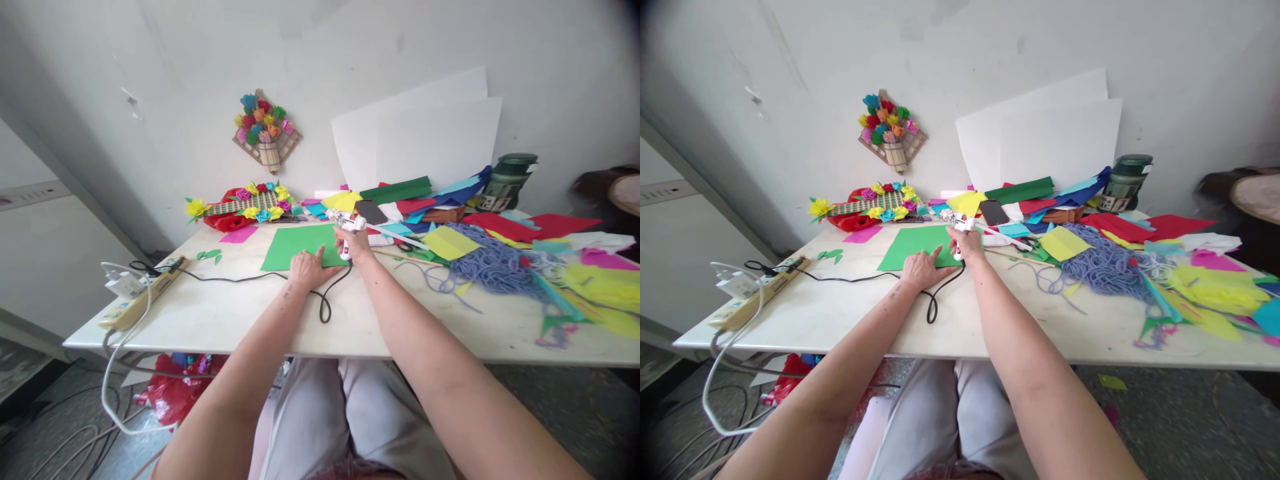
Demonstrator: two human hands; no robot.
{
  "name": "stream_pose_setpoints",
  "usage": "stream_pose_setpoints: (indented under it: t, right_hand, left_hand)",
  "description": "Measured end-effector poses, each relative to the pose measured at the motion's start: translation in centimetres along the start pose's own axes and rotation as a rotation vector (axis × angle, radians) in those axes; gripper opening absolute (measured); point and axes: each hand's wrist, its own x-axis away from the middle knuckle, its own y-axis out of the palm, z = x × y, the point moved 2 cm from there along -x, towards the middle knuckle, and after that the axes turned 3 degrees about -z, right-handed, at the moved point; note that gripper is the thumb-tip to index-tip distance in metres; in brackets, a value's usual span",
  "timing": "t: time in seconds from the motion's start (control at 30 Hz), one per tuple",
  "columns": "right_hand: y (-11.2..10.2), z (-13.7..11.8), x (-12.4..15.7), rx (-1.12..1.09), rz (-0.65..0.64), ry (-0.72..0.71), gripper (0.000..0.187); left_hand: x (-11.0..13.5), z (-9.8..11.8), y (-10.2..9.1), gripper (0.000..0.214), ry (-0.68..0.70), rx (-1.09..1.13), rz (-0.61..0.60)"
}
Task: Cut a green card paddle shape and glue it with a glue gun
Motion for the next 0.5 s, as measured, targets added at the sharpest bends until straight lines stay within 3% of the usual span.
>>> stream_pose_setpoints:
  t: [0.5]
  right_hand:
    - [0.0, 0.1, 0.0, 0.031, 0.004, 0.007, 0.024]
  left_hand:
    - [-1.0, -0.5, 1.8, 0.089, 0.092, 0.139, -0.001]
